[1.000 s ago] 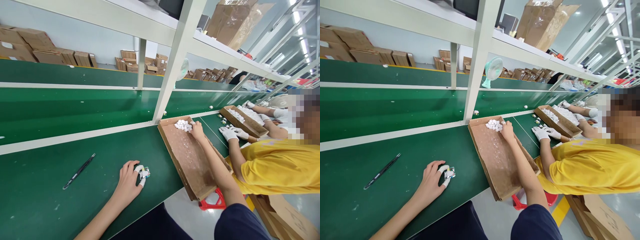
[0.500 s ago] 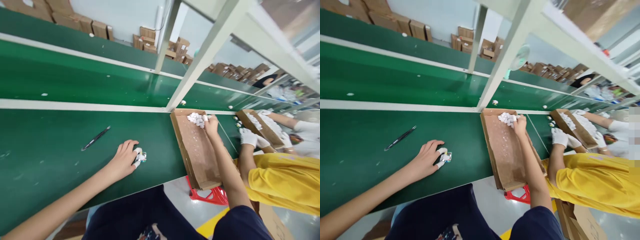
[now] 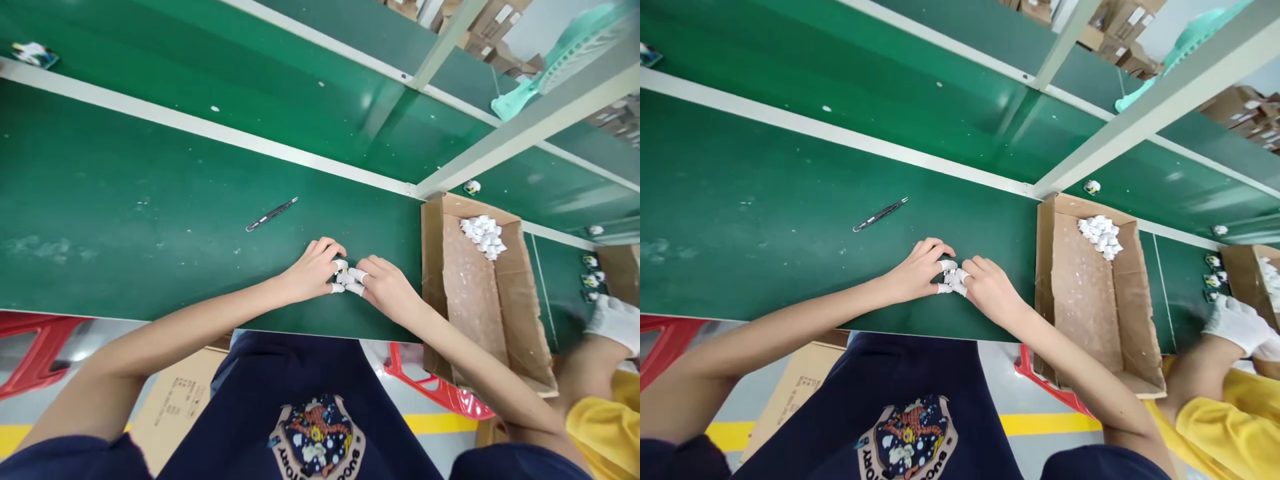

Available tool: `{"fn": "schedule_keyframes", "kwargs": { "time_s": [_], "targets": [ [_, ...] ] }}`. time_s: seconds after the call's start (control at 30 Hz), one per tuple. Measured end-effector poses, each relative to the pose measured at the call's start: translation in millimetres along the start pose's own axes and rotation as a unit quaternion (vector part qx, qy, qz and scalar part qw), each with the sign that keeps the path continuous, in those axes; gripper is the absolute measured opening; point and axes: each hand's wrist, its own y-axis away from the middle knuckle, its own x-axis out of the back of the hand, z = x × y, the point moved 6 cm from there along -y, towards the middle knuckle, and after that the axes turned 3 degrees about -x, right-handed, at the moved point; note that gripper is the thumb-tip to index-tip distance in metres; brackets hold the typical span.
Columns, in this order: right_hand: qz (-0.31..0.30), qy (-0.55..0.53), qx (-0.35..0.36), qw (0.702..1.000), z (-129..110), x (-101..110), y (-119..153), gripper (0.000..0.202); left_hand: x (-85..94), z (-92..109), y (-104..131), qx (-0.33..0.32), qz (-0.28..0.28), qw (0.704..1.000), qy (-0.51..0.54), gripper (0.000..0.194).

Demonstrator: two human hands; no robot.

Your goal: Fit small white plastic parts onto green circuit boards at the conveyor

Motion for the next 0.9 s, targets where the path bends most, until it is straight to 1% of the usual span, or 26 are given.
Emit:
{"fn": "schedule_keyframes", "kwargs": {
  "time_s": [0.1,0.23,0.3,0.37,0.43,0.5,0.6,0.63,0.67,0.7,0.77,0.8,0.9],
  "targets": [
    [-0.003,-0.001,0.0,1.0,1.5,-8.2,2.0,0.019,-0.3,0.2,-0.1,0.002,0.002,1.0,0.011,0.019],
    [0.014,-0.01,-0.032,0.999,-1.2,-11.3,5.8,0.02,-1.6,-3.6,0.6,0.022,0.005,0.999,0.039,0.017],
    [0.011,-0.049,-0.055,0.997,1.7,-12.4,7.4,0.018,-2.5,-5.4,1.3,0.032,0.002,0.998,0.048,0.017],
    [0.011,-0.136,-0.084,0.987,9.9,-12.1,8.7,0.021,-3.0,-6.4,1.9,0.037,-0.001,0.998,0.053,0.019],
    [0.015,-0.244,-0.125,0.962,22.5,-12.6,9.7,0.03,-3.1,-6.6,2.3,0.035,-0.004,0.998,0.052,0.021],
    [-0.004,-0.34,-0.184,0.922,35.9,-19.2,10.3,0.035,-2.9,-6.7,2.5,0.032,-0.003,0.998,0.045,0.021],
    [-0.083,-0.446,-0.26,0.852,45.7,-38.4,9.6,0.037,-3.2,-7.0,2.5,0.024,0.002,0.999,0.041,0.019],
    [-0.105,-0.465,-0.274,0.835,45.8,-43.5,8.4,0.038,-3.6,-7.0,2.3,0.021,0.004,0.999,0.042,0.018],
    [-0.122,-0.474,-0.281,0.826,44.9,-47.1,6.7,0.038,-4.0,-7.0,2.0,0.018,0.005,0.999,0.045,0.017],
    [-0.133,-0.472,-0.285,0.824,43.6,-49.2,4.7,0.037,-4.2,-6.9,1.7,0.015,0.007,0.999,0.047,0.017],
    [-0.146,-0.446,-0.292,0.833,40.2,-50.5,1.0,0.032,-4.1,-6.4,1.3,0.01,0.009,0.999,0.052,0.018],
    [-0.147,-0.424,-0.294,0.844,38.5,-50.1,-0.5,0.03,-3.6,-6.0,1.3,0.01,0.011,0.999,0.05,0.019],
    [-0.136,-0.351,-0.299,0.877,35.2,-48.0,-2.5,0.032,0.1,-4.4,2.7,0.009,0.022,0.999,0.025,0.021]
  ]
}}
